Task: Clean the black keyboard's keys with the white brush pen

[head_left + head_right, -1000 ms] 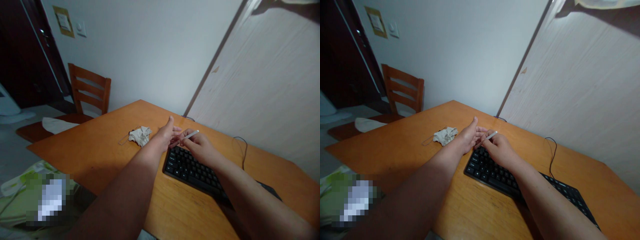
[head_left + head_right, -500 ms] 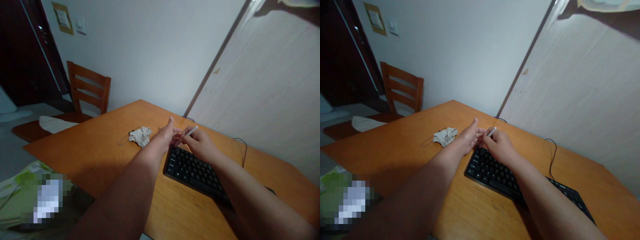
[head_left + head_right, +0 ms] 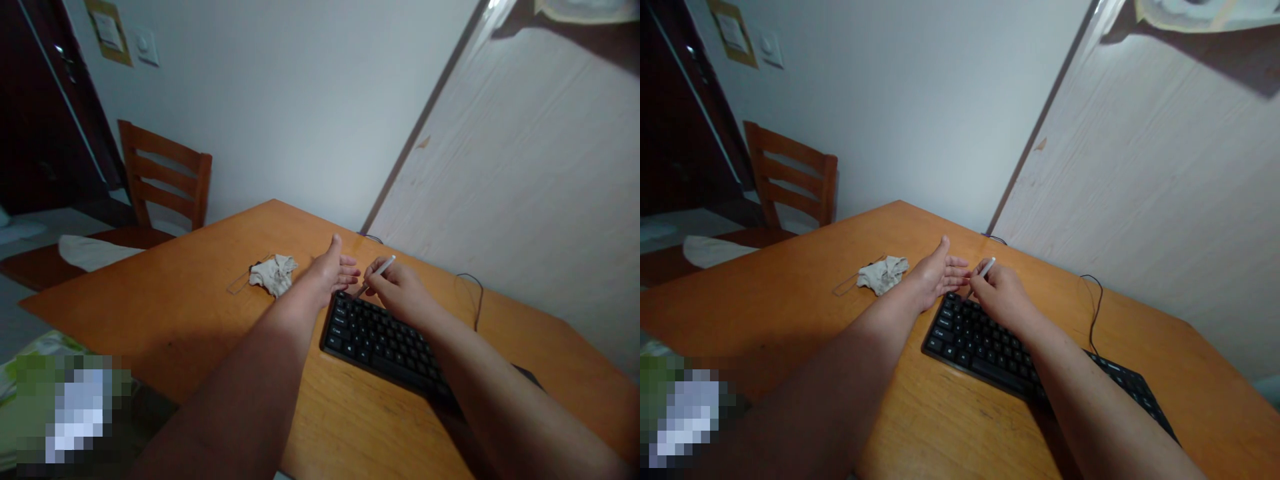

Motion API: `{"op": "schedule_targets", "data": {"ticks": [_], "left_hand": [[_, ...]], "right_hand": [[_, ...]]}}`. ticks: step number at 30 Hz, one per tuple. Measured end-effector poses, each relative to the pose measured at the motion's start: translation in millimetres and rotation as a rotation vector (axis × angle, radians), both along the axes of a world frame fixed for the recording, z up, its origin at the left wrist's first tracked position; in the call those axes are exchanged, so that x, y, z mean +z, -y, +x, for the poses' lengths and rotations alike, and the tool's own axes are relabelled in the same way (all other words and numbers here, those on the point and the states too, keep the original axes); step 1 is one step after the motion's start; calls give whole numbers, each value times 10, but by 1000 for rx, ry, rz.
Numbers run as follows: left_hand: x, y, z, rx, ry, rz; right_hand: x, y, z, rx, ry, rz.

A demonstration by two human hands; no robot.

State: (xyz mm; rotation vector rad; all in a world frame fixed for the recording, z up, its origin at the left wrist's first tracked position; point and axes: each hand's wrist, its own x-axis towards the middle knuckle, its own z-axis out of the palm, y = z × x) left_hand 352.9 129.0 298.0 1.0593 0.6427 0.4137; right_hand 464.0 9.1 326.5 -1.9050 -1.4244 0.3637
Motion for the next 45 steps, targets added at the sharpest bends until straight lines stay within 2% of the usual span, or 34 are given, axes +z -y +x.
{"op": "schedule_targets", "data": {"ticks": [3,6,8,11,16,22,24,27,30,32,36,41,45], "left_hand": [[10,7,-2,7,-5,11],[5,3,1,6,-3,17],[-1,0,4,8,-5,25],[-8,1,9,13,-10,43],[-18,11,14,14,-16,61],[-46,18,18,21,-22,106],[-60,15,20,26,-29,117],[-80,9,24,33,-34,124],[-85,12,21,34,-38,129],[-80,21,15,35,-42,138],[-70,39,5,44,-45,150],[-86,27,6,33,-46,147],[-98,14,12,32,-62,150]], "right_hand": [[-4,22,27,-59,1,15],[-15,50,23,5,-110,29],[-22,71,38,34,-75,30],[-25,112,90,-17,13,29],[-46,202,140,-8,-76,62],[-19,340,155,-74,95,26],[2,371,126,-76,43,55],[2,381,57,-5,-91,101],[-30,365,35,82,-176,55],[-44,362,67,75,-143,23],[-21,383,136,-40,-36,37],[-2,389,107,64,-70,50],[-8,389,151,-16,77,41]]}}
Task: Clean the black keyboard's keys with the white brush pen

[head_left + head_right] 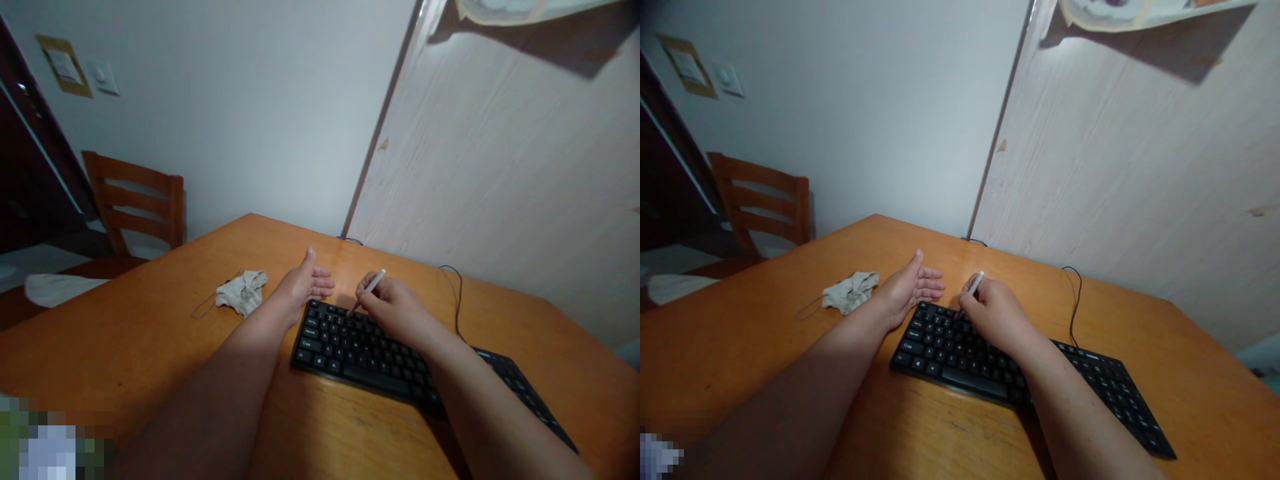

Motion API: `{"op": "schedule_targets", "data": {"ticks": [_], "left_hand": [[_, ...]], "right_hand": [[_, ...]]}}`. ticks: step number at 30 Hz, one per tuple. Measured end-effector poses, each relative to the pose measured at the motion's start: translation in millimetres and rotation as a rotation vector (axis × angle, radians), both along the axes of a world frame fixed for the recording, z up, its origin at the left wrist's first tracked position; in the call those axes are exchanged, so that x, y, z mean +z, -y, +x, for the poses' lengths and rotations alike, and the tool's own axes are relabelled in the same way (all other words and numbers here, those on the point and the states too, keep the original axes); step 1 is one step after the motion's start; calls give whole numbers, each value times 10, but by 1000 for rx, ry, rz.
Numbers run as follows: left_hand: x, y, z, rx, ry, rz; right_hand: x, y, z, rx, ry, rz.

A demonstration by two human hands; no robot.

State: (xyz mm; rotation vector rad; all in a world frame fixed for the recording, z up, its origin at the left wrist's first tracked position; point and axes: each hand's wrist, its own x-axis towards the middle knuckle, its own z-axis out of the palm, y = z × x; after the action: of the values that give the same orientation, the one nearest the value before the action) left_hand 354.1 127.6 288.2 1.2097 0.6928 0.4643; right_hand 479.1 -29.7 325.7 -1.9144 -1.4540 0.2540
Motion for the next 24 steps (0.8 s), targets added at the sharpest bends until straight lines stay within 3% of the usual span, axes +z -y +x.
{"op": "schedule_targets", "data": {"ticks": [6,12,17,22,24], "left_hand": [[14,26,7,12,-28,10],[36,64,0,22,-29,17],[55,84,-3,34,-15,29],[54,86,-8,27,-12,37],[39,77,-6,23,-10,47]], "right_hand": [[-34,-12,37,4,-110,39],[-39,2,59,-58,-34,5],[-28,20,42,75,-102,20],[42,67,73,-14,7,-42],[69,84,66,10,-3,-30]]}}
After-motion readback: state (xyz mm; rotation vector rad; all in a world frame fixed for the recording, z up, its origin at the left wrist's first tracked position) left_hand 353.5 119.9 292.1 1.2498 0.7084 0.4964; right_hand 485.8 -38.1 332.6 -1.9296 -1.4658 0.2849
